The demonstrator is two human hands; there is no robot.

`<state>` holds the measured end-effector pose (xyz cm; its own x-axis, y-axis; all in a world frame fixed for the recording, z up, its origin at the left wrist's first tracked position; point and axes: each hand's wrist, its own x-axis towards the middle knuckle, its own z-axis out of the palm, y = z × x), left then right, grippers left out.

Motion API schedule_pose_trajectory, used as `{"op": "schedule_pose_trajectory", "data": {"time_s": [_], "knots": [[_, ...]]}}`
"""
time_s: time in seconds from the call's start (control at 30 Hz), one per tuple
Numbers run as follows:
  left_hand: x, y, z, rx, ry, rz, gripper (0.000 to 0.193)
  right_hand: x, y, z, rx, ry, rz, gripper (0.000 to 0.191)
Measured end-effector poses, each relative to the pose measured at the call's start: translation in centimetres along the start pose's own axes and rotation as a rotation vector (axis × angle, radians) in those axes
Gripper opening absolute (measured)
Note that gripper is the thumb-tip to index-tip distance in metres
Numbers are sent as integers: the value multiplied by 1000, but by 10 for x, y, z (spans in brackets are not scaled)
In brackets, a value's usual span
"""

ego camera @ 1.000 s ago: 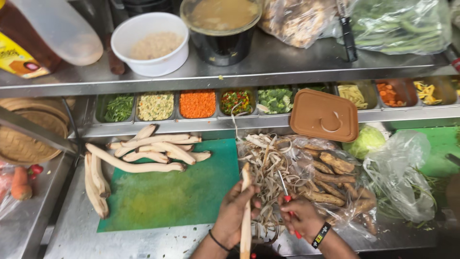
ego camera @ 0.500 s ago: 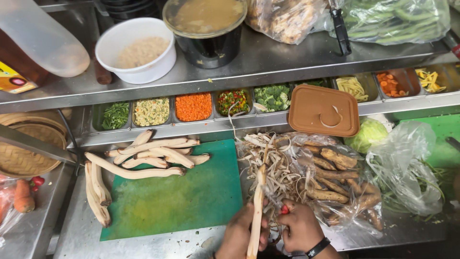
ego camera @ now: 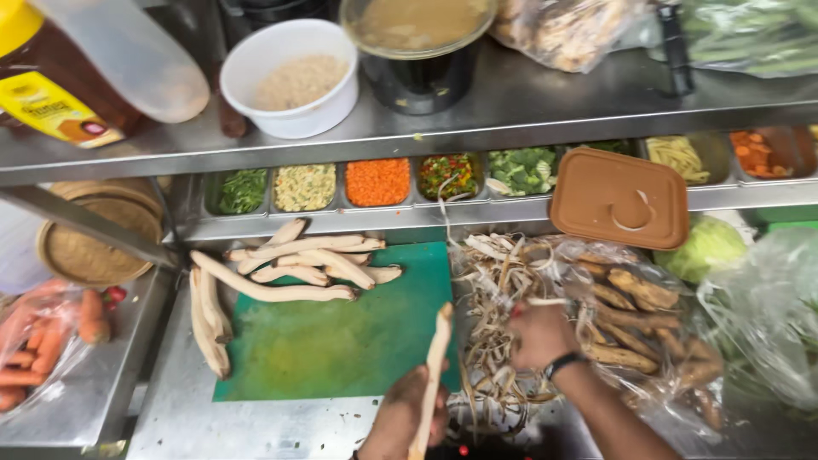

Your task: The person peels plantains one at a time with a small handheld peeler at a stainless steel prep counter, rotating each plantain to remove the skin in strips and letting the peels fall onto a growing pile beside the work area, with peeled plantains set on a green cutting board.

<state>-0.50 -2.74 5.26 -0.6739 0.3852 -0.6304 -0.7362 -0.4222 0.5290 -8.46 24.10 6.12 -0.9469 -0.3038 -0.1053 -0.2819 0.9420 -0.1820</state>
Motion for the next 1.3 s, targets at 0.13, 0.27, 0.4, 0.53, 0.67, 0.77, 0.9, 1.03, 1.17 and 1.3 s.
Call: {"op": "schedule_pose_trajectory", "data": {"time_s": [0.13,0.27,0.4,0.53,0.67,0.77,0.9,1.03,1.17,1.3], "knots": [[-3,17,2,-65,-24,39,31,-28,-61,29,146,-169,-180,22],[-17,20,6,-30,-92,9,32,12,-45,17,5,-110,-62,21],[-15,20,10,104,-75,98,52,25,-19,-5,16,-4,108,26],[-1,19,13,159,-71,164,56,1,-43,-3,13,-216,1,33],[-6,16,15,144,-189,152,55,8,-34,-11,8,-106,66,26],[-12,23,20,88,-83,62,48,8,-16,-16,46,149,16,27],[-6,40,32,-129,25,-14,40,-14,-30,0,110,162,-167,38],[2,39,45,-209,-93,55,33,-30,-57,16,36,58,-117,26],[16,36,46,-465,-81,-12,19,-51,-69,28,98,158,-246,5],[37,54,44,-606,-158,69,32,-72,-77,40,444,-61,-510,18]]}}
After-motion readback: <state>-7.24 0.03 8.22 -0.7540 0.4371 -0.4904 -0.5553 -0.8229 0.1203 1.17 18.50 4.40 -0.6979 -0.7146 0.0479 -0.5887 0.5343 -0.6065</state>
